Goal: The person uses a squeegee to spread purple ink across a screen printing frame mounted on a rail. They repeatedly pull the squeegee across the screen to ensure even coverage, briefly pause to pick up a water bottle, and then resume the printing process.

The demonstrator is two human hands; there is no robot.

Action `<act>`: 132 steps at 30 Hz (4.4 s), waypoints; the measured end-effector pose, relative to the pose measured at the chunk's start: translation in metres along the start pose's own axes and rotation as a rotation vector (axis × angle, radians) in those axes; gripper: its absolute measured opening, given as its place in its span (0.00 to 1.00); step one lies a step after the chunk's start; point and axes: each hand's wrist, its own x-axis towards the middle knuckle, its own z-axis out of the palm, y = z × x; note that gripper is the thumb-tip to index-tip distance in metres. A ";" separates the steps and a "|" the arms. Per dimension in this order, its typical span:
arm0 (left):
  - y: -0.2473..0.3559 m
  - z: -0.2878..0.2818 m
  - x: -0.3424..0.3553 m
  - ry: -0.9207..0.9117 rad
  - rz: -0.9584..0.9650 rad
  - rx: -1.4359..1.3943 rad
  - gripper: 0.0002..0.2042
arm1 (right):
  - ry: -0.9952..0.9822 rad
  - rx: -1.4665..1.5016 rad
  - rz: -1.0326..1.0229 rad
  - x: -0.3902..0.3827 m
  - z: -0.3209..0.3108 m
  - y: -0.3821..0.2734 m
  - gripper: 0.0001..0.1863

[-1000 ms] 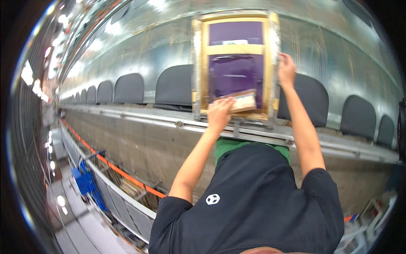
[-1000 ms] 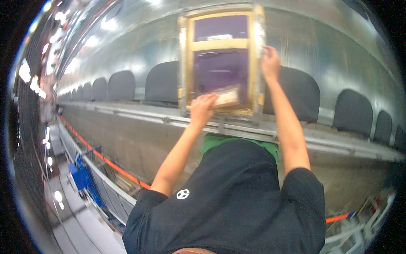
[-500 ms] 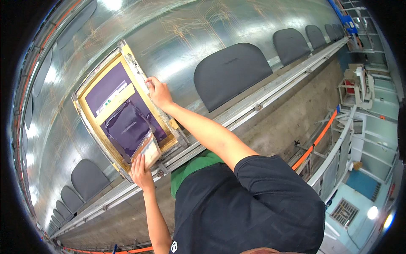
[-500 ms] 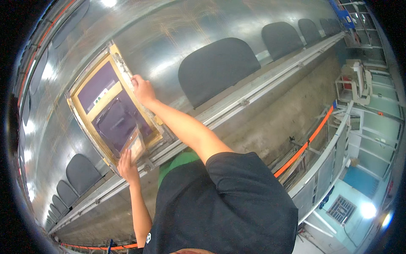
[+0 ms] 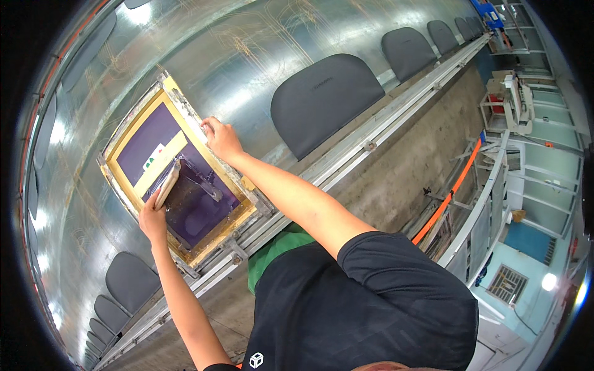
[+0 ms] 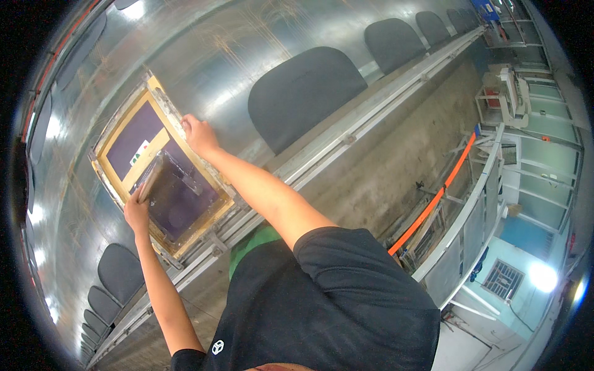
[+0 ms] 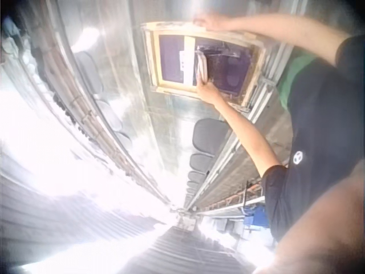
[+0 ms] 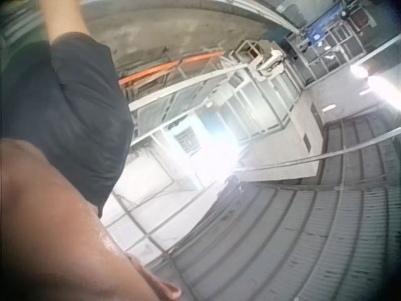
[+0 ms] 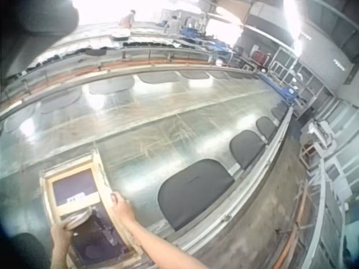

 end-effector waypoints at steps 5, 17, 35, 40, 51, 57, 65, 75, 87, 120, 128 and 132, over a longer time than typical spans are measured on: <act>0.016 0.049 -0.068 0.287 0.216 0.014 0.21 | -0.003 0.036 0.029 0.003 -0.004 0.004 0.09; 0.016 0.027 -0.003 0.219 0.177 -0.008 0.18 | -0.014 -0.114 -0.024 0.013 -0.012 0.009 0.12; 0.023 0.036 -0.021 0.250 0.166 0.008 0.19 | -0.065 -0.093 -0.110 0.026 -0.011 0.034 0.10; 0.028 0.072 -0.125 0.311 0.268 0.076 0.20 | -0.049 -0.128 -0.056 0.022 -0.010 0.028 0.10; -0.064 0.002 -0.174 0.267 0.158 -0.140 0.26 | 0.015 -0.102 -0.245 -0.035 0.082 -0.076 0.13; -0.260 -0.052 -0.184 0.175 0.129 -0.061 0.26 | 0.012 -0.060 -0.255 -0.130 0.259 -0.110 0.12; -0.382 -0.071 -0.219 0.230 0.158 0.026 0.25 | -0.037 -0.042 -0.191 -0.190 0.360 -0.146 0.10; -0.397 -0.086 -0.177 0.263 0.298 0.140 0.16 | -0.027 -0.210 -0.083 -0.181 0.365 -0.130 0.11; -0.392 -0.082 -0.114 0.298 0.309 0.124 0.23 | -0.053 -0.156 -0.034 -0.178 0.360 -0.130 0.11; -0.390 -0.085 -0.086 0.205 0.230 0.131 0.23 | -0.007 -0.136 -0.134 -0.171 0.363 -0.108 0.11; -0.397 -0.064 -0.200 0.275 0.357 0.043 0.26 | 0.070 -0.155 -0.276 -0.155 0.359 -0.136 0.12; -0.425 -0.088 -0.217 0.300 0.268 -0.058 0.28 | -0.023 -0.180 -0.105 -0.176 0.388 -0.178 0.12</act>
